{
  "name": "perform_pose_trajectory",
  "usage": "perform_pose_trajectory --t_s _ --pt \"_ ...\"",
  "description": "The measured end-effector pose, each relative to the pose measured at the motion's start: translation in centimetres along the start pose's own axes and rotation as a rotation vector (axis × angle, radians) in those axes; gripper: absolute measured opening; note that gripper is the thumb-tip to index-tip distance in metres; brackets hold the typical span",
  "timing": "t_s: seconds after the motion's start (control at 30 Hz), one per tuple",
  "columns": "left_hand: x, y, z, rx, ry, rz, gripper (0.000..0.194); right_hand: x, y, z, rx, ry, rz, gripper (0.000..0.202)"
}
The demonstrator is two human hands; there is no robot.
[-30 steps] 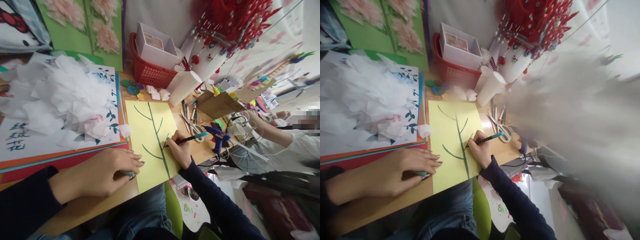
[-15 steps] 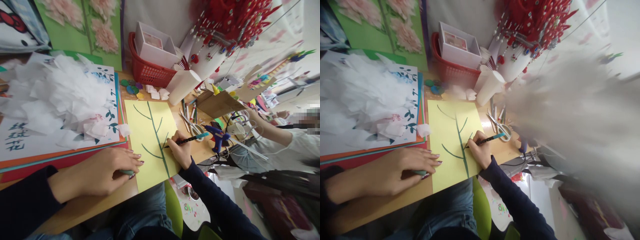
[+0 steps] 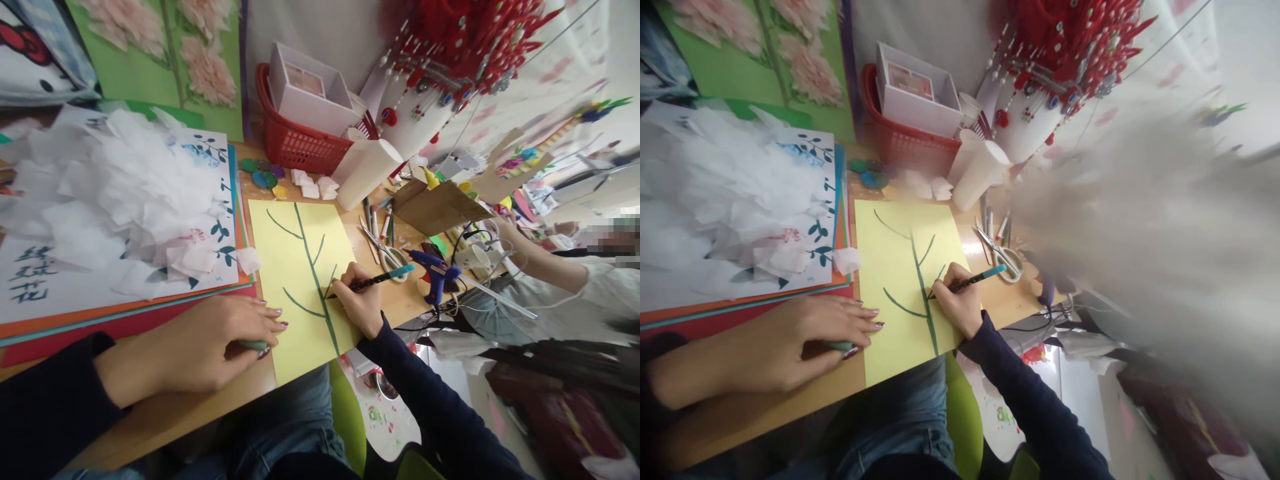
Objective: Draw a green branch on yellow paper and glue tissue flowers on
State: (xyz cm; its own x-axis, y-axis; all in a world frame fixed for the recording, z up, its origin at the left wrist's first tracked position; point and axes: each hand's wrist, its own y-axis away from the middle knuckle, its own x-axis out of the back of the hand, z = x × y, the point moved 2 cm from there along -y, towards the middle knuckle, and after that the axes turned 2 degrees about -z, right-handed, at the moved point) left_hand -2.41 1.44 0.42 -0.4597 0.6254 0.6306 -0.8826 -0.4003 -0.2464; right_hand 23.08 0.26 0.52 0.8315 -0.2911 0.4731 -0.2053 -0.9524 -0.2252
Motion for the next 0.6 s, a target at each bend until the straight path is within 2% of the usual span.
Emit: perform_pose_trajectory --t_s 0.13,0.3,0.43,0.53,0.6 --pt "0.0 0.0 0.0 0.004 0.016 0.003 0.038 0.0 0.0 0.2 0.008 -0.004 0.026 0.028" --pt "0.1 -0.1 0.0 0.002 -0.009 -0.005 0.037 0.0 0.1 0.7 -0.045 -0.096 -0.059 0.033" --pt "0.2 -0.2 0.2 0.014 0.005 -0.012 0.036 0.7 0.0 1.1 -0.111 -0.273 0.031 0.040" --pt "0.3 -0.2 0.2 0.021 0.033 -0.013 0.037 1.3 0.2 0.9 -0.124 -0.280 0.096 0.044" --pt "0.3 -0.2 0.2 0.021 0.043 -0.014 0.037 1.4 0.5 0.6 -0.146 -0.258 0.084 0.046"
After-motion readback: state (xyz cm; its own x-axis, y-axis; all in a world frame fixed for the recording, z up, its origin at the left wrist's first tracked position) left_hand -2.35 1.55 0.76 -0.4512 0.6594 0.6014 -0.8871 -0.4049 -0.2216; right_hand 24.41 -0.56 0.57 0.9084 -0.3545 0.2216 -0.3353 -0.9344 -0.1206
